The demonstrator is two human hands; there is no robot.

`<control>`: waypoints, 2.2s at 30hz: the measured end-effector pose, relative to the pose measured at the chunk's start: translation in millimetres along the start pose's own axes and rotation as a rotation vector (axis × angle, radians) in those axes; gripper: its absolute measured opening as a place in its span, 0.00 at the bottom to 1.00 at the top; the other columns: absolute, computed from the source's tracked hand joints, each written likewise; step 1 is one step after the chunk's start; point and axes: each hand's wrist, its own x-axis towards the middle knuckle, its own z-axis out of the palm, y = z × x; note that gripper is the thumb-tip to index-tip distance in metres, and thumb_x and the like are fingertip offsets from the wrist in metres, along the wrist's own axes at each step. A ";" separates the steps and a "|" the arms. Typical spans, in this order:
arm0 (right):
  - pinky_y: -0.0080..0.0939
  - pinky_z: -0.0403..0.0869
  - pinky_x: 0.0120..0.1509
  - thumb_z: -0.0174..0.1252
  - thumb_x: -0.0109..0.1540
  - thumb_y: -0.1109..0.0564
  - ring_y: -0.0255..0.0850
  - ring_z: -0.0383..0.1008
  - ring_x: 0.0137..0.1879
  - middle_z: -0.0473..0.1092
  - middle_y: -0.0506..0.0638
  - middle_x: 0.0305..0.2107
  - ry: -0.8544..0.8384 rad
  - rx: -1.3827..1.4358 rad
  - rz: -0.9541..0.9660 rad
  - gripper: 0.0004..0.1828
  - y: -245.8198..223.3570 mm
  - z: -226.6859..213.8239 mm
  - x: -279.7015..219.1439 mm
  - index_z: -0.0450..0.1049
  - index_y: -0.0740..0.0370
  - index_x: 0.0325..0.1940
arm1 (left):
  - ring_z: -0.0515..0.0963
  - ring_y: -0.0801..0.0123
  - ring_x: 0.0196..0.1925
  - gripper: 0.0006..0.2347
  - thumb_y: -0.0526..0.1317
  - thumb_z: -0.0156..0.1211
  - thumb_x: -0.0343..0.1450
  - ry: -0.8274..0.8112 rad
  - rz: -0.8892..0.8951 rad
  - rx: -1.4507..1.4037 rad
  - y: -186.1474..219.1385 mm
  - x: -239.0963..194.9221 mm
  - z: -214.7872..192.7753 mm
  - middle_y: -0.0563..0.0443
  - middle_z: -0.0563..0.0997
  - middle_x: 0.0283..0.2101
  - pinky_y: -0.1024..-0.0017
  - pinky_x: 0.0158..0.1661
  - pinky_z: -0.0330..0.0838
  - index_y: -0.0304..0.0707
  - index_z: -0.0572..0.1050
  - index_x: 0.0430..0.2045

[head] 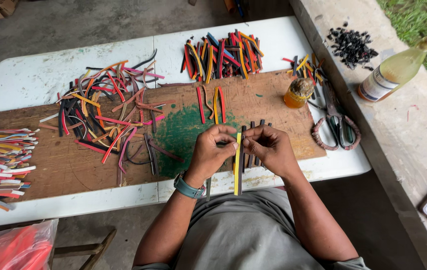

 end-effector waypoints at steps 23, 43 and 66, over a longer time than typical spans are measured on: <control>0.38 0.83 0.48 0.62 0.63 0.67 0.37 0.81 0.39 0.78 0.53 0.35 0.029 0.017 0.002 0.06 6.8 -0.2 -1.8 0.77 0.71 0.44 | 0.84 0.71 0.42 0.11 0.30 0.64 0.71 -0.019 -0.044 -0.260 -12.7 0.3 -0.9 0.45 0.83 0.40 0.71 0.42 0.86 0.27 0.76 0.47; 0.35 0.81 0.45 0.61 0.65 0.64 0.33 0.79 0.37 0.78 0.51 0.33 0.040 -0.067 0.002 0.05 8.1 5.3 -4.8 0.78 0.70 0.43 | 0.86 0.71 0.43 0.09 0.30 0.66 0.69 0.074 0.132 0.129 2.9 -7.4 3.7 0.45 0.85 0.39 0.76 0.41 0.84 0.29 0.77 0.41; 0.31 0.76 0.42 0.63 0.61 0.63 0.29 0.75 0.38 0.78 0.46 0.34 -0.001 -0.102 -0.058 0.20 -23.8 19.0 -24.7 0.70 0.64 0.57 | 0.85 0.70 0.38 0.17 0.31 0.64 0.70 0.055 0.097 0.163 26.9 -12.5 -0.3 0.45 0.85 0.36 0.73 0.38 0.80 0.33 0.68 0.52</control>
